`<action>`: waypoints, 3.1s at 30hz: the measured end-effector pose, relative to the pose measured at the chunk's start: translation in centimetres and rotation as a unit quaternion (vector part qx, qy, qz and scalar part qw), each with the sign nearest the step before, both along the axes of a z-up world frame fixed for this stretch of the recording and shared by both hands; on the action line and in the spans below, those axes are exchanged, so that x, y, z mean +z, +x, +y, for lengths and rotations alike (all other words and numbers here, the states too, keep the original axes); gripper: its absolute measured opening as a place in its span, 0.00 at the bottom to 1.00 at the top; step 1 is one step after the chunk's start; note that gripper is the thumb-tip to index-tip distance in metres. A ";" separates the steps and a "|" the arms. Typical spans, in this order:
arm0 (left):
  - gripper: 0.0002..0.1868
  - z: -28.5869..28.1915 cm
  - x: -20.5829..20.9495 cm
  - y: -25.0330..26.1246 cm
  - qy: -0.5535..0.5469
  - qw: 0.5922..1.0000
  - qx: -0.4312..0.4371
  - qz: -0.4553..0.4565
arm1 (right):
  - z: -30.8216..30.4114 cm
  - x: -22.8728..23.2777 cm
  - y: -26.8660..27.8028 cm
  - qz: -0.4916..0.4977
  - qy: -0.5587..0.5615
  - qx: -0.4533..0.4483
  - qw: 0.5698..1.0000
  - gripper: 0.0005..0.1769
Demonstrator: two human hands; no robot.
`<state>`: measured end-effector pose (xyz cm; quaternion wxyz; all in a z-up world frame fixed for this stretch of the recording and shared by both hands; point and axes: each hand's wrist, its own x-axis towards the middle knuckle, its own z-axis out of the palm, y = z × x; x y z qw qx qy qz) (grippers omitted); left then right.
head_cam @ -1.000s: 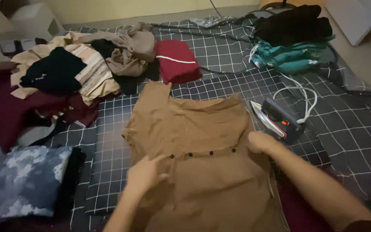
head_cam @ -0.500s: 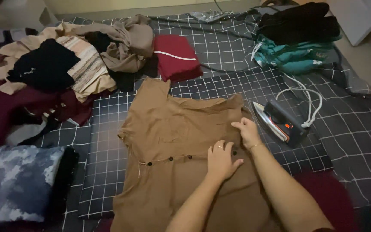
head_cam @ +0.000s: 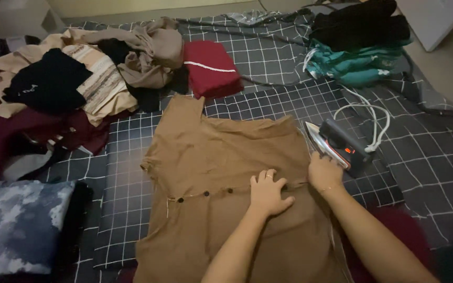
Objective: Iron and fold a brown button-down garment on a bed.
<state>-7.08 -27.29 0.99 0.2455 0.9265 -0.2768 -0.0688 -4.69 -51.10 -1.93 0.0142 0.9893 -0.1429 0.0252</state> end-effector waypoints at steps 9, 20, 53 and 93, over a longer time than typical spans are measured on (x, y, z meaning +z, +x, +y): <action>0.30 26.6 3.0 8.0 -0.052 0.911 0.402 -0.072 | -10.5 5.0 7.5 0.013 0.046 -0.038 0.998 0.30; 0.15 33.4 -8.0 11.1 -0.166 0.819 0.550 -0.021 | 15.1 16.4 10.0 0.122 0.237 0.040 0.963 0.28; 0.28 29.2 -9.7 13.5 -0.525 0.684 0.467 0.194 | 24.3 10.4 6.5 -0.138 -0.047 0.402 0.904 0.36; 0.10 35.1 -10.0 17.5 -0.304 0.786 0.534 -0.060 | 32.2 11.3 9.7 0.186 0.101 0.353 0.911 0.24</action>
